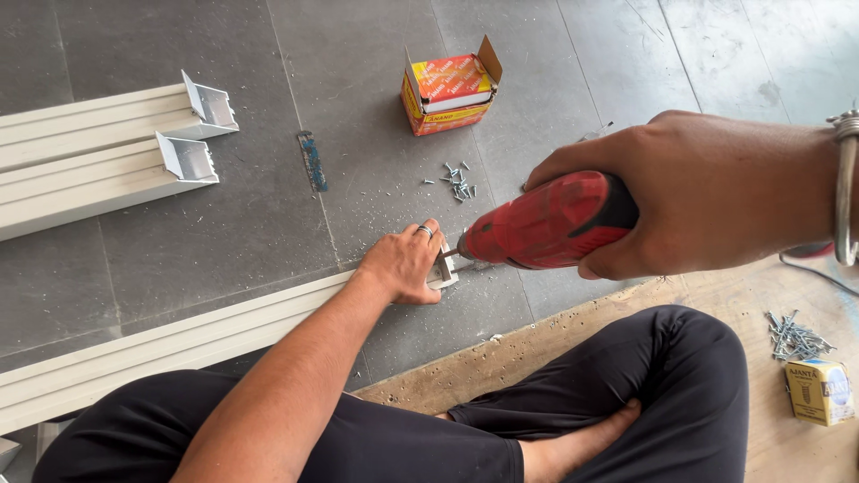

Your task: The person sits on the floor and uses a red power drill to attach metal brackets to white plastic molding strips. They repeatedly position brackets, insert screws, and drive them in, then move the completed pieces aside.

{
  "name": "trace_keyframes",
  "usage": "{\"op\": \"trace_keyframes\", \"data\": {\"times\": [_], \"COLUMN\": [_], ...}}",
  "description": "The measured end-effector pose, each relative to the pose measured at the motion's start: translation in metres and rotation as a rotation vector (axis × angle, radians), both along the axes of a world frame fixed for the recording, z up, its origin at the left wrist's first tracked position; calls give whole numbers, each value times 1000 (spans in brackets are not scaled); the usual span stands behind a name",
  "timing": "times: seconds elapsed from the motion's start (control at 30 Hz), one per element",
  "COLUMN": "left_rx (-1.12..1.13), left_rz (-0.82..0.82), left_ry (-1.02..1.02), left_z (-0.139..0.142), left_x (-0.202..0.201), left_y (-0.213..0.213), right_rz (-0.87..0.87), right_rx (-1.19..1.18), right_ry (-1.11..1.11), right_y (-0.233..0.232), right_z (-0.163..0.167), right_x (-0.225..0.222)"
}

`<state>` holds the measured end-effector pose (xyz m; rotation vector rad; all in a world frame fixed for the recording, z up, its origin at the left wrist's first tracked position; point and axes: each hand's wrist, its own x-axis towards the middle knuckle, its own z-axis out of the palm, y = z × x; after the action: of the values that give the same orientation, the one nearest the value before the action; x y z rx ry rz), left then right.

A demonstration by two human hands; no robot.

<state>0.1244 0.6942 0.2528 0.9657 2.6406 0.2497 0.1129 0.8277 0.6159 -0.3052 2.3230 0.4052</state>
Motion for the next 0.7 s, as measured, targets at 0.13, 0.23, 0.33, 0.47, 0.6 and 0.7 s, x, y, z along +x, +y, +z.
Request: {"op": "trace_keyframes", "data": {"times": [0.13, 0.23, 0.33, 0.47, 0.6, 0.7], "left_rx": [-20, -20, -12, -5, -16, 2], "left_rz": [-11, -19, -16, -12, -7, 0], "left_ry": [5, 20, 22, 23, 21, 10], "left_z": [-3, -3, -1, 1, 1, 1], "left_x": [1, 1, 2, 2, 2, 3], "left_y": [0, -2, -2, -2, -2, -3], "right_rz": [4, -6, -14, 29, 26, 19], "right_rx": [40, 48, 29, -12, 16, 4], "right_ry": [-20, -26, -15, 5, 11, 11], "right_y": [-1, -1, -1, -2, -3, -5], "right_z": [0, -1, -1, -1, 0, 0], "right_x": [0, 0, 0, 0, 2, 2]}}
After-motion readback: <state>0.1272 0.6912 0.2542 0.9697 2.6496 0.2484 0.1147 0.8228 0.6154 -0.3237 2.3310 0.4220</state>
